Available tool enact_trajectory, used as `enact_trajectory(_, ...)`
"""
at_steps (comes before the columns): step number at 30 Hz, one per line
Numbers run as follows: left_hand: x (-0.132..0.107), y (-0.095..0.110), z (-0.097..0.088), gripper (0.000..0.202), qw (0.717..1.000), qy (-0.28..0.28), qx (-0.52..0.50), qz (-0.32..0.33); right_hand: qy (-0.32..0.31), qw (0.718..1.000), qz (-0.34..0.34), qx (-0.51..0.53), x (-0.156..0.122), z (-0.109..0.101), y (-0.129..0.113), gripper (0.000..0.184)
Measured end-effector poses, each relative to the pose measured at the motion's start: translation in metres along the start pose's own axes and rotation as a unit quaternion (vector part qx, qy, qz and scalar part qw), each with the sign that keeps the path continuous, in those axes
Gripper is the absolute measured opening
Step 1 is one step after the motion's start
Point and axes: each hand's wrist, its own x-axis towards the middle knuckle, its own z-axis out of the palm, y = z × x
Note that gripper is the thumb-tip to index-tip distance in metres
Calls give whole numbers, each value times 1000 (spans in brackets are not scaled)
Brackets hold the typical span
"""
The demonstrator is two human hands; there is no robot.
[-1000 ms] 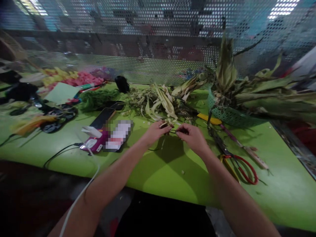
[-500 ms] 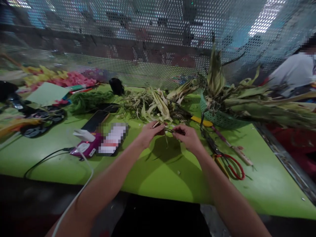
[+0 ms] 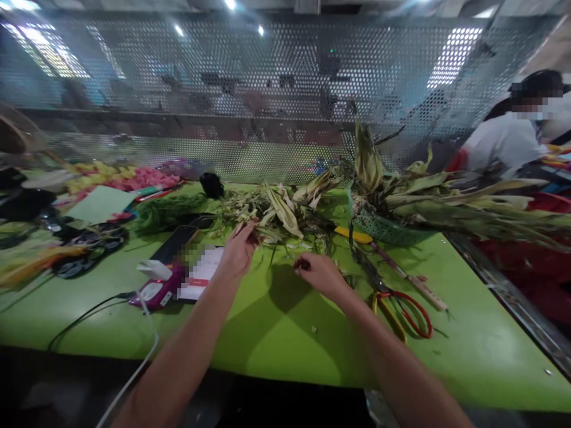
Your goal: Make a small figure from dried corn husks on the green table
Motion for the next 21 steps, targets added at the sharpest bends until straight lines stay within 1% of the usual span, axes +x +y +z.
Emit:
enact_trajectory(2, 13, 11, 1, 33, 998, 48, -40, 25, 6, 1000, 1, -23, 0, 1, 0, 14)
enact_trajectory(4, 30, 28, 6, 29, 995, 73, -60, 32, 7, 999, -5, -45, 0, 1, 0, 16)
enact_trajectory(5, 40, 37, 10, 23, 993, 93, -66, 39, 8, 998, -10, -54, 0, 2, 1, 17)
enact_trajectory(8, 73, 64, 24, 11, 988, 120, -70, 63, 12, 997, -25, -73, 2, 2, 2, 18)
enact_trajectory(10, 93, 76, 32, 10, 985, 151, -59, 60, 17, 996, -30, -78, 3, 3, 4, 18)
enact_trajectory(12, 108, 82, 36, 10, 987, 154, -30, 38, 19, 996, -29, -80, 4, 3, 6, 19)
enact_trajectory(15, 124, 81, 33, 11, 986, 162, -13, 30, 19, 996, -25, -83, 5, 3, 9, 18)
enact_trajectory(18, 137, 79, 22, 11, 986, 162, 16, 28, 16, 996, -24, -84, 6, 3, 12, 16)
enact_trajectory(21, 152, 81, 8, 12, 986, 149, 77, 24, 10, 996, -22, -89, 6, 4, 14, 16)
